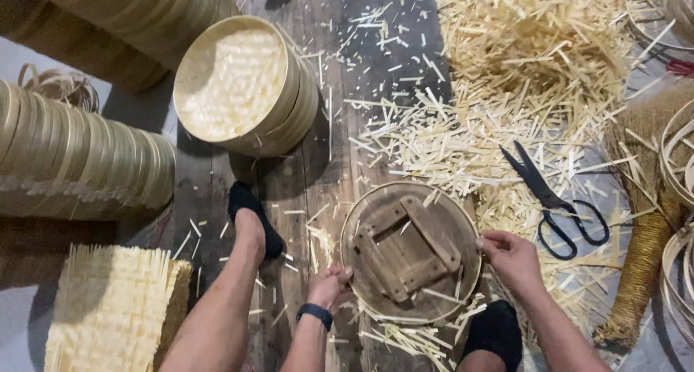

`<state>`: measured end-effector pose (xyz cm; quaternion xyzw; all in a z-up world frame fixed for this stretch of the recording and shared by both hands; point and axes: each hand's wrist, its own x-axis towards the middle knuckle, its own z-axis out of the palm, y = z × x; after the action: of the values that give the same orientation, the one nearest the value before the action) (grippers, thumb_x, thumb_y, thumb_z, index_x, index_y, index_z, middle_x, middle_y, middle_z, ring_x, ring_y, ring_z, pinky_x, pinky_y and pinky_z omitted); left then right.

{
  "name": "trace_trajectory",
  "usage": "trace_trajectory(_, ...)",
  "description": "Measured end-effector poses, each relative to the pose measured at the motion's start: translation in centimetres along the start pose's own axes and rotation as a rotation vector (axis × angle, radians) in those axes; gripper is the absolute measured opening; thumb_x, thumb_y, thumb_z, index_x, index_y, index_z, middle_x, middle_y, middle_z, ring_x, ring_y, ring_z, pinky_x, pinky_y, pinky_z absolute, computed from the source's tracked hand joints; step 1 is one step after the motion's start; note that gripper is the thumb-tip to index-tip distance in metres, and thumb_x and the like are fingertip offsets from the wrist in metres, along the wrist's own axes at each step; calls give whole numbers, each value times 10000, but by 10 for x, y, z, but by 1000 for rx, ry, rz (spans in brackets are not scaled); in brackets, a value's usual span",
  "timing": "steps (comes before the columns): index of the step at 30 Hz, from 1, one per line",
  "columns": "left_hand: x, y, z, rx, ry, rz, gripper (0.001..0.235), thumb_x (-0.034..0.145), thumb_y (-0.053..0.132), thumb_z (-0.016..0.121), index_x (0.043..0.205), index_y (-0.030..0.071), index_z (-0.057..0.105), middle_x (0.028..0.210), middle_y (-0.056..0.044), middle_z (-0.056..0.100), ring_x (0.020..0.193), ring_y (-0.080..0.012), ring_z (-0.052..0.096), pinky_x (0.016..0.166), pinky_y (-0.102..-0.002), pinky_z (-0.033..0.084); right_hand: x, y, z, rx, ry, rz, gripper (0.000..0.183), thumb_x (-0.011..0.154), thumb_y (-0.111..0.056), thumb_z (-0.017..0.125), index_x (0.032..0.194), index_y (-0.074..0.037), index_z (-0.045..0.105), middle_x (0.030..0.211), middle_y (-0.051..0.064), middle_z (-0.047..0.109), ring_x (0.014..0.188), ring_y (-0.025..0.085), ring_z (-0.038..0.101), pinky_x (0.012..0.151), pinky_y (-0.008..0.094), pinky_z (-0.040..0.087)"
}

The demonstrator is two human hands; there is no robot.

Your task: The person weaves bamboo strips into circular baskets by placing a woven mat over a circular frame, trimming excess material with scissors, and stacking the finished baskets. The person repeats this process multiple times, handling bamboo mats, frames, and scissors.

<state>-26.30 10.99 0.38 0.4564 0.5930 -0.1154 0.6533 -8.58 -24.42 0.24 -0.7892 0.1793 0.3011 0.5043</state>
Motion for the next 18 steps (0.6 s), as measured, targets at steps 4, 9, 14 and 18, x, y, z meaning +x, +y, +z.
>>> trace_trajectory(4,10,2,7,-33,-9,61,194,906,103,726,1055,-20,730,1023,-188,743,850,-290,717,690,-382,658,20,50,1,44,-108,-2,279,860,-108,791,1048,87,728,861,197,786,666,208,727,586,328,585)
trace_trajectory(9,-12,-7,15,-70,112,80,292,874,47,770,1117,-80,668,1101,-241,708,853,-315,702,709,-435,656,-11,41,6,133,-148,198,267,886,-116,768,1030,93,684,786,173,728,601,240,691,543,342,539)
trace_trajectory(14,-45,-76,39,-21,29,-22,307,828,12,800,1096,-21,654,1074,-208,734,863,-282,758,724,-368,663,-14,70,14,217,-217,217,219,847,-37,764,987,102,670,769,151,712,598,226,685,544,326,572)
trace_trajectory(18,-60,-80,53,-169,54,-33,250,817,-83,747,1024,-63,609,949,-228,722,734,-295,770,648,-369,661,-15,72,19,256,-145,194,187,853,-10,763,941,78,624,767,161,689,598,220,672,538,338,574)
